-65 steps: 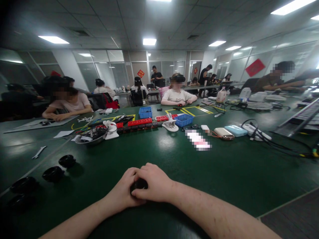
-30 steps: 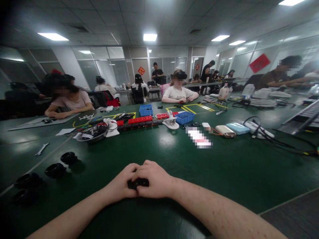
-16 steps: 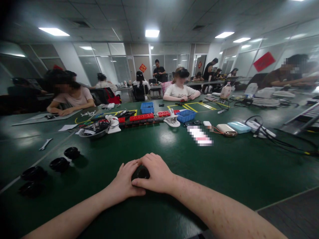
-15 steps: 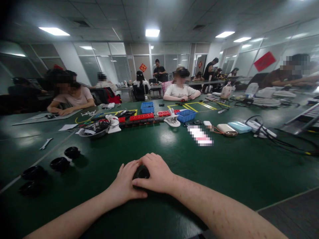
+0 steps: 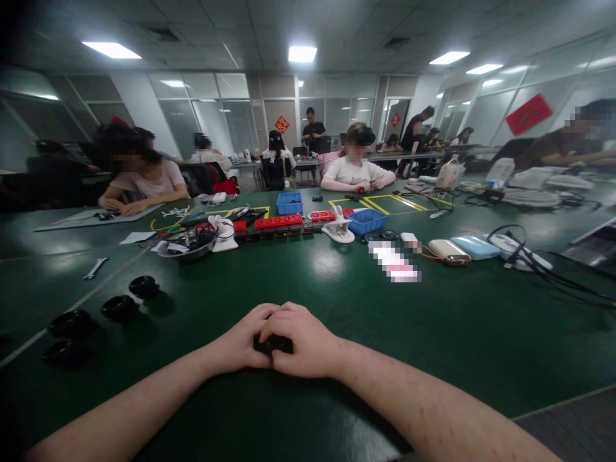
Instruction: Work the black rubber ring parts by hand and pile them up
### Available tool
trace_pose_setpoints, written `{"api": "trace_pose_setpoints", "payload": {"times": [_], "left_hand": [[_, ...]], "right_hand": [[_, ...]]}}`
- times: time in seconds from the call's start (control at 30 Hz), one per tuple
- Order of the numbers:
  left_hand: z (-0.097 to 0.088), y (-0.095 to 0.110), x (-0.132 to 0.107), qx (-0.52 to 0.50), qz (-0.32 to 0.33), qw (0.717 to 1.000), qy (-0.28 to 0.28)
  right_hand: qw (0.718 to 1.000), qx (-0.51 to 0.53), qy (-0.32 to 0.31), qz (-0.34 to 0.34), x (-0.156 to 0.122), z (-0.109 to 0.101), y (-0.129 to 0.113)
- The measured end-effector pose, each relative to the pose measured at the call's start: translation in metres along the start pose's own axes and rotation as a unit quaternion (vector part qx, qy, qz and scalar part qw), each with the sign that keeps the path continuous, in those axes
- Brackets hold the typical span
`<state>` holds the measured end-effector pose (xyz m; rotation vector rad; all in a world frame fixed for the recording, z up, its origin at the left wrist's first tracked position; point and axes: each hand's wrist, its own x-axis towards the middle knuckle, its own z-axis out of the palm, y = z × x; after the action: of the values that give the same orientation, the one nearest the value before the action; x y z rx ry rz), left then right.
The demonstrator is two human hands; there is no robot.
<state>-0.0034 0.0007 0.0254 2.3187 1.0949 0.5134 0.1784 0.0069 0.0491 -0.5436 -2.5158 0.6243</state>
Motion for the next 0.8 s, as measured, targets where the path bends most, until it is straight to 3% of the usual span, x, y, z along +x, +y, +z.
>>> {"api": "trace_pose_setpoints", "payload": {"times": [0.13,0.27,0.53,0.63,0.8], "left_hand": [[-0.005,-0.006,-0.002,-0.022,-0.004,0.999,-0.027],[-0.004,-0.006,-0.005,-0.013,-0.047,0.999,-0.01],[0.028,0.025,-0.008,0.075,-0.19,0.974,0.097],[0.029,0.031,-0.006,0.08,-0.184,0.974,0.106],[0.016,0.022,-0.003,0.05,-0.101,0.991,0.069]], "right_hand": [[0.997,0.048,-0.001,-0.052,-0.001,-0.002,-0.001],[0.997,0.05,0.032,-0.05,-0.003,-0.004,0.001],[0.993,-0.045,0.083,0.077,-0.005,0.002,0.001],[0.99,-0.054,0.08,0.106,-0.003,0.005,0.001],[0.996,-0.033,0.051,0.064,-0.002,0.003,0.002]]}}
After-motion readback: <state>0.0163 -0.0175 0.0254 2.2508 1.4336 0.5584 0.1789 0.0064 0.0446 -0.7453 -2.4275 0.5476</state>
